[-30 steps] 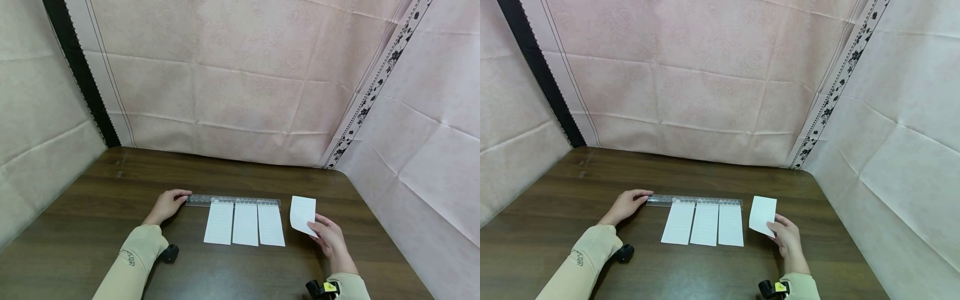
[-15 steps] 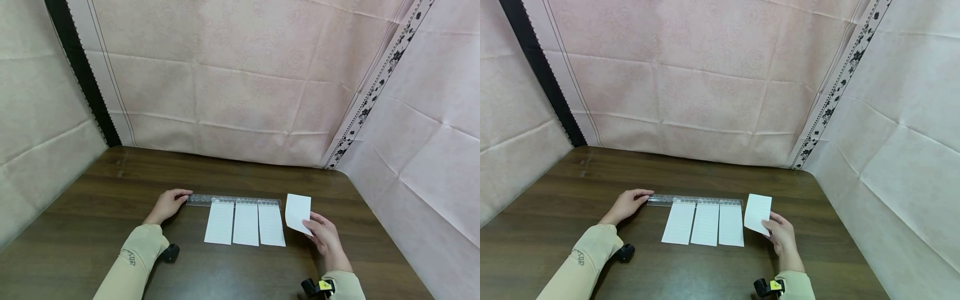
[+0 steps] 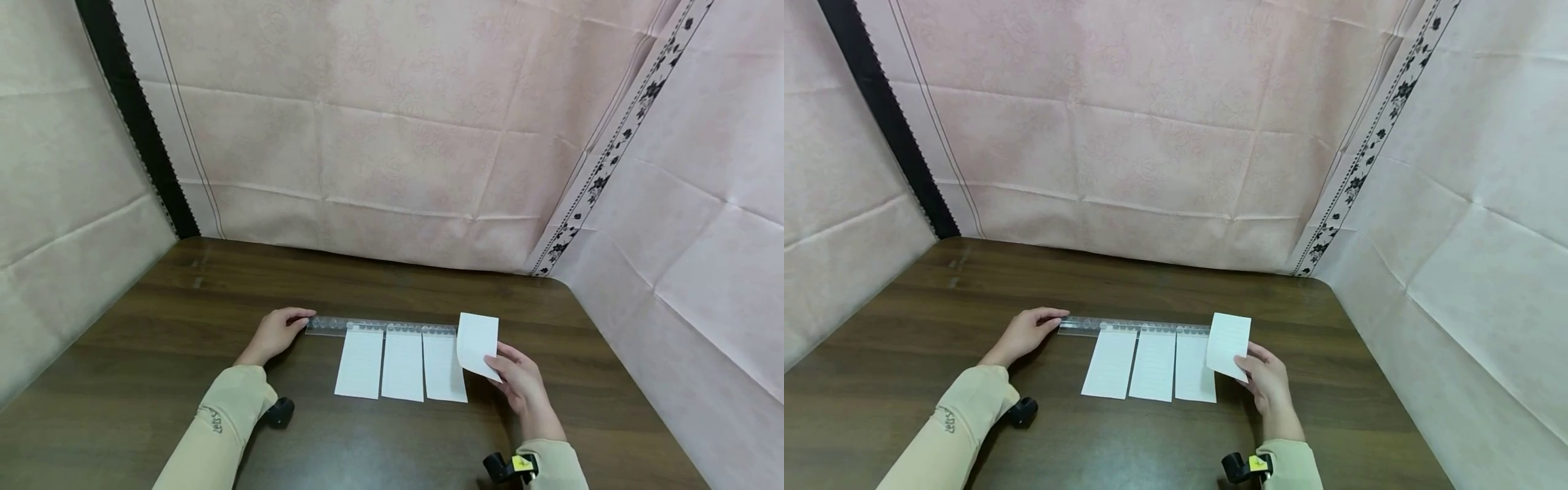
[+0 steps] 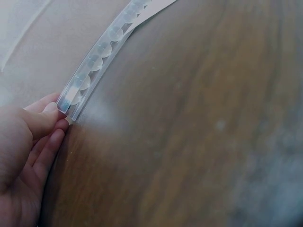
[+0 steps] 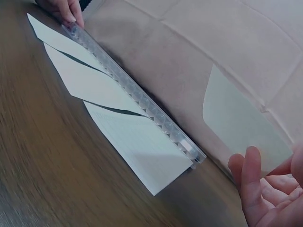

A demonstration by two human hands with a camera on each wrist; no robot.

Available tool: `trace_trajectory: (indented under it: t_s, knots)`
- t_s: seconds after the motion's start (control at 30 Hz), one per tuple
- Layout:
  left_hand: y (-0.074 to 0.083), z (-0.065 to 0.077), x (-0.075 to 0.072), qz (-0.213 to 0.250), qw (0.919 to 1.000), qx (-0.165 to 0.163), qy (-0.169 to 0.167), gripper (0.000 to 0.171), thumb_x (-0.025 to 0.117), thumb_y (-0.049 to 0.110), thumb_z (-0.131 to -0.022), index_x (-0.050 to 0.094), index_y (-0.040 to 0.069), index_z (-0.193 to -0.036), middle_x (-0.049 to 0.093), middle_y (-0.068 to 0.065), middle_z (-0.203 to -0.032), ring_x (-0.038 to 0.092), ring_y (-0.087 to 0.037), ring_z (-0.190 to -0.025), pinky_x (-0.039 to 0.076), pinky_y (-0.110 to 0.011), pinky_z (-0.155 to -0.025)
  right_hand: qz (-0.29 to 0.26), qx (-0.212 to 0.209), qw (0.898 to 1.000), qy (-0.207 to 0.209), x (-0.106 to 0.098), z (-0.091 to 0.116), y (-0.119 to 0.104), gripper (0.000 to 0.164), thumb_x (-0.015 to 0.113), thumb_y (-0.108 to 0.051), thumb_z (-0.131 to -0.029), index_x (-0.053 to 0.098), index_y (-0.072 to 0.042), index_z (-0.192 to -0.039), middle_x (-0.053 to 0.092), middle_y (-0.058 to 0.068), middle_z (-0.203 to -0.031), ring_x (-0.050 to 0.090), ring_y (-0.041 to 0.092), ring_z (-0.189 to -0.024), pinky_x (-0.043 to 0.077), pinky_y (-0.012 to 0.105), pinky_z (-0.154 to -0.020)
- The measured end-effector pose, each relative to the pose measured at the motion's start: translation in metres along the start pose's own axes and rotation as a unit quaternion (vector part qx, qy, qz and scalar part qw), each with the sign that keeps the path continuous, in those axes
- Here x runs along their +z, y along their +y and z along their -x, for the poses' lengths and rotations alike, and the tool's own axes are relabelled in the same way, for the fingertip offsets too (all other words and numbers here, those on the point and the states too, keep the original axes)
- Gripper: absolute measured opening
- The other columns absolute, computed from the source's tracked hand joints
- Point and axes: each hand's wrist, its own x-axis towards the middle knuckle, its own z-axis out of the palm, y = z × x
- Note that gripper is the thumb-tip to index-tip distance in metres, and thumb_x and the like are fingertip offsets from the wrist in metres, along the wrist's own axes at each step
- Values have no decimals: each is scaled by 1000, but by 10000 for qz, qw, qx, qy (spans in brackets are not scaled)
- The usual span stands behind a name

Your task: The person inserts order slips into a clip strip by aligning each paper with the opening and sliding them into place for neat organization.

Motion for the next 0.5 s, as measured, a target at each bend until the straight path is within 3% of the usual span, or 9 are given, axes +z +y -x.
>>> trace_trajectory:
  t_s: [0.5]
  knots:
    - [-2,-1,0,-5,10000,-82,-17,25,55,12,-95,66,8,-117,59,-16,-121,50,-36,-116,38,-52,-95,-150,35,9998,-107,11,-1,1,57,64,0,-85,39,5,-136,63,2,-91,62,12,-77,53,26,-68]
